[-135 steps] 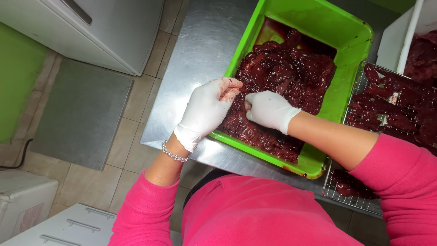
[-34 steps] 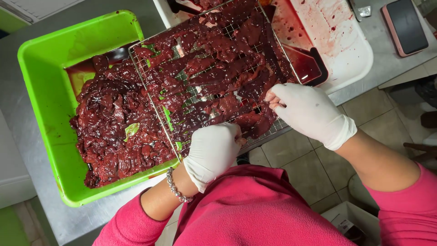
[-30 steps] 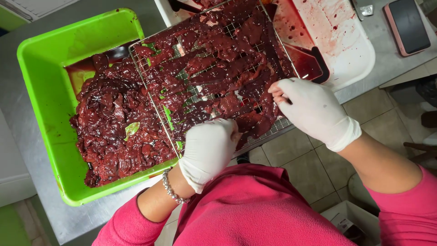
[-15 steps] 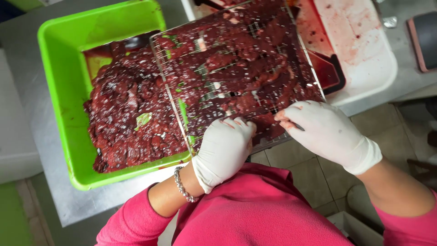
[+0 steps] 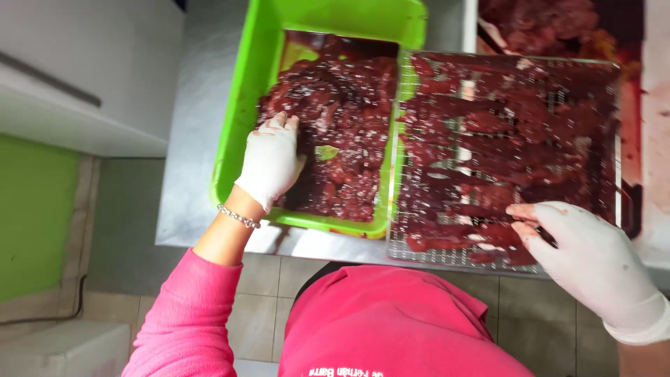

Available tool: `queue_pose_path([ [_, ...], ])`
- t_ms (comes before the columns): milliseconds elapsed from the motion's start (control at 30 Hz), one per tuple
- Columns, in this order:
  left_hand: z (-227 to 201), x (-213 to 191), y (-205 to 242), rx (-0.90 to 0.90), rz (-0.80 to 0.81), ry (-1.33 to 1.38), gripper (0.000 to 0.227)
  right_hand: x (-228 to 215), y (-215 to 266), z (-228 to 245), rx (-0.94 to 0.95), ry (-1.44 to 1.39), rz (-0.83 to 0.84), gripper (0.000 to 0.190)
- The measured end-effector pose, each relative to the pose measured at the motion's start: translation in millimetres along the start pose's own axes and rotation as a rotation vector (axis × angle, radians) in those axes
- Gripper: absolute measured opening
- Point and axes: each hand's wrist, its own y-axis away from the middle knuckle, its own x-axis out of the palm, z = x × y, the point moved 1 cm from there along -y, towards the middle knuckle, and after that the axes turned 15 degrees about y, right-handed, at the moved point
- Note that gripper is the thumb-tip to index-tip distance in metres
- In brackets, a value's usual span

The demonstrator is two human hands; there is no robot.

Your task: The person is spreading slices of marinated meat onto a wire drying rack for dehydration.

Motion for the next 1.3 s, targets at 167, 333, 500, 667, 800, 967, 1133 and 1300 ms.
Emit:
queue_pose_path([
  [167,44,9,22,0.003,-0.06,-0.023,0.056,-5,-34,8,-0.126,0.137,-0.035,0.019],
  [333,30,-21,32,0.005,0.004,0.101,0.019,-32,-94,36,0.167,-0.183,0.256,0.025],
  [500,38,-24,45,0.081,-0.101,0.198,0.017,-51,-164,70,0.007,-0.17,0.233,0.03],
  [667,40,-25,54,0.117,-0.142,0.291,0.029,-46,-231,108,-0.132,-0.136,0.34,0.032],
  [800,46,-16,56,0.139,-0.11,0.297,0.027,-26,-278,133,-0.206,-0.181,0.333,0.028],
  [967,47,-12,56,0.161,-0.129,0.292,0.026,12,-321,157,-0.3,-0.122,0.294,0.025],
  [1133,47,-13,55,0.124,-0.046,0.316,0.022,51,-339,170,-0.374,0.127,0.38,0.032],
  [1300,46,-15,55,0.092,-0.006,0.355,0.017,102,-346,161,-0.27,0.275,0.404,0.027],
])
